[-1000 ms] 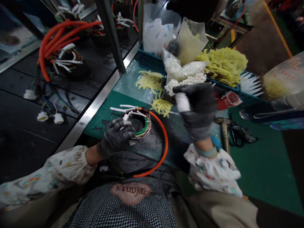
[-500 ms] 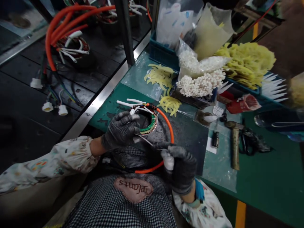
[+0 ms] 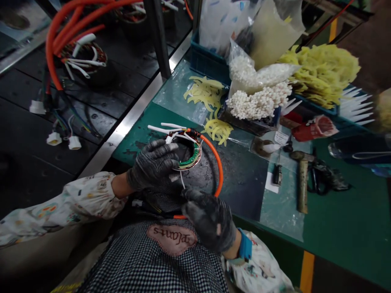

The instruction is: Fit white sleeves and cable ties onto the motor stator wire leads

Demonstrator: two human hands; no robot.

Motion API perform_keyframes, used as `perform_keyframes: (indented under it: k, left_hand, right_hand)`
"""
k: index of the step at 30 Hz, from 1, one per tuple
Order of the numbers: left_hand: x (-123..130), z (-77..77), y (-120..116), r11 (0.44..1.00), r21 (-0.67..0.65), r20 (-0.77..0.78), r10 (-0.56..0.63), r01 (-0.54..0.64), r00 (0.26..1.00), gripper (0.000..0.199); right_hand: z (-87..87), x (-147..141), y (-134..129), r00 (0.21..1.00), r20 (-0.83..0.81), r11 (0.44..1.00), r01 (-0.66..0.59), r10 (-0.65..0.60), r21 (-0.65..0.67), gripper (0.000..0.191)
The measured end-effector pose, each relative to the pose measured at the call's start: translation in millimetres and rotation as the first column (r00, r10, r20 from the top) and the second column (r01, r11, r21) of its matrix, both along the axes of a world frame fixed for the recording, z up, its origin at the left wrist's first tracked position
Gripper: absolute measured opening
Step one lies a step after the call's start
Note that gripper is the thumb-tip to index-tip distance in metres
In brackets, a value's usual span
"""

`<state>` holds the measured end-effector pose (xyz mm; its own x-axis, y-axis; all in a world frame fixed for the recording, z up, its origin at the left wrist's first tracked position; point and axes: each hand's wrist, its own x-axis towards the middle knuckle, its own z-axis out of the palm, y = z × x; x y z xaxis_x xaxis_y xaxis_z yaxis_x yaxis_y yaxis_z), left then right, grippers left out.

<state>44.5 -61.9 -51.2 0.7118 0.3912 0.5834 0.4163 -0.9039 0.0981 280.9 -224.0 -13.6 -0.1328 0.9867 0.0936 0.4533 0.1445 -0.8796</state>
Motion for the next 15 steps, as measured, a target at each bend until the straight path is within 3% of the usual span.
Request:
perform_keyframes:
  k: [4, 8, 10, 12, 15]
  left_hand:
    - [-6.3, 2.1, 7.3, 0.99, -0.121, -0.026, -0.077, 0.074, 0.997, 0.022]
    - [-6.5, -1.6, 13.3, 0.969, -0.194, 0.053, -0.145, 0.153, 0.988, 0.016]
    - [-4.4, -3.5, 14.9, 0.975, -0.163, 0.093, -0.139, 0.153, 0.986, 0.014]
    - [-2.1, -3.9, 15.6, 0.981, -0.107, 0.142, -0.148, 0.164, 0.979, 0.014]
    - [0.1, -1.7, 15.3, 0.978, -0.072, 0.194, -0.178, 0.195, 0.965, 0.01]
  right_hand:
    - [-20.5, -11.4, 39.5, 0.951, 0.251, 0.955, 0.109, -0.18, 0.275, 0.019]
    - [-16.4, -19.6, 74.8, 0.77, 0.495, 0.857, 0.127, -0.402, 0.5, 0.033]
    - [-11.3, -23.7, 86.5, 0.767, 0.507, 0.86, 0.113, -0.394, 0.497, 0.028]
    - [-7.4, -26.2, 94.9, 0.835, 0.462, 0.906, 0.098, -0.301, 0.413, 0.022]
    - [-2.5, -24.0, 102.7, 0.954, 0.21, 0.952, 0.158, -0.215, 0.261, 0.021]
